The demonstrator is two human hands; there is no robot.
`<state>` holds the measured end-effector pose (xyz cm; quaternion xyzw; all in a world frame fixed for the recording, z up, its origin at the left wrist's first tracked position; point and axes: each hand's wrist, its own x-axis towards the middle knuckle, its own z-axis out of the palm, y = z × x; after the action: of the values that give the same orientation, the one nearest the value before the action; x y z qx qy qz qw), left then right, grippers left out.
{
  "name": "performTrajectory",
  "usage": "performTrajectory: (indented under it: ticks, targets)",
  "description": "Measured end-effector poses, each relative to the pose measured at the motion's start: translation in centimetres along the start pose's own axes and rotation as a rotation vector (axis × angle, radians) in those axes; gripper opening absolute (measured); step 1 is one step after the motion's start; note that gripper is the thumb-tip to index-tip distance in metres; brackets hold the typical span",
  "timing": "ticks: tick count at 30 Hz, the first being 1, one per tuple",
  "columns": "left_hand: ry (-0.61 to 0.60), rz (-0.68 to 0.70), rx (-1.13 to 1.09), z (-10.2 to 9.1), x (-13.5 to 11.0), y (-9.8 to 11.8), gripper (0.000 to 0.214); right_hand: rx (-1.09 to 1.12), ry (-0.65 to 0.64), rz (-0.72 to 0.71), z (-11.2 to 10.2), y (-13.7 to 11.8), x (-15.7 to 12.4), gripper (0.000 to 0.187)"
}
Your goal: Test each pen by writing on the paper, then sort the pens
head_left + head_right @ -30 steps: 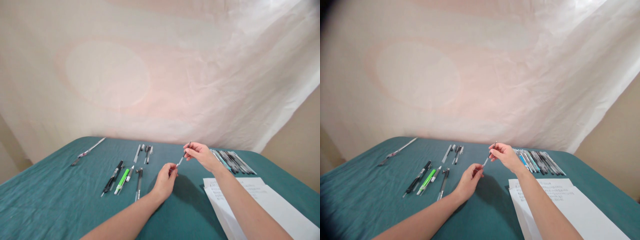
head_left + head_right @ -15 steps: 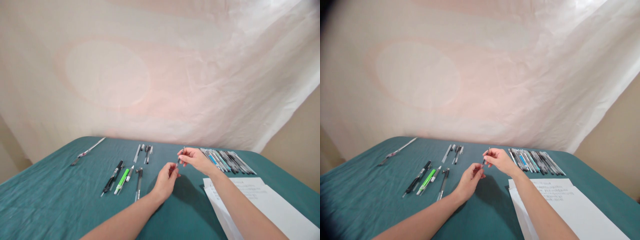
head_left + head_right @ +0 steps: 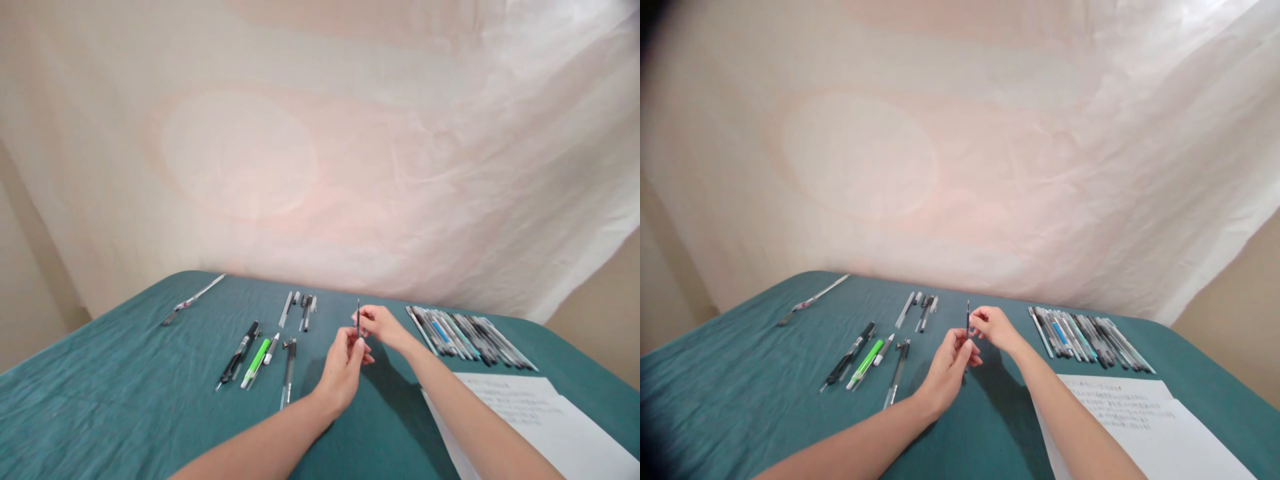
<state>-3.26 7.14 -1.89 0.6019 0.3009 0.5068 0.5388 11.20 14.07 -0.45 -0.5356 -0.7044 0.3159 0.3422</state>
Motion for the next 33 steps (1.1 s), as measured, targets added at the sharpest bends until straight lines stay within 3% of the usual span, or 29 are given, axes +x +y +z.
performTrajectory:
  ticks: [7,13,24,33]
  targets:
    - [0.113,0.037,0.02,-0.1,-0.3,1.1,0.016,-0.165,0.04,-0.076,5.5,-0.7,5.8,0.015]
    - [0.099,0.035,-0.012,0.0,-0.4,1.1,0.019,-0.267,0.064,-0.038,7.8,-1.2,7.9,0.018]
    - [0.086,0.042,-0.037,-0.2,-0.3,0.8,0.019,-0.347,-0.046,0.019,7.6,-1.9,8.3,0.013]
    - [0.096,0.023,-0.001,-0.3,-0.2,0.4,0.024,-0.254,-0.161,0.047,5.3,-1.1,4.9,0.014]
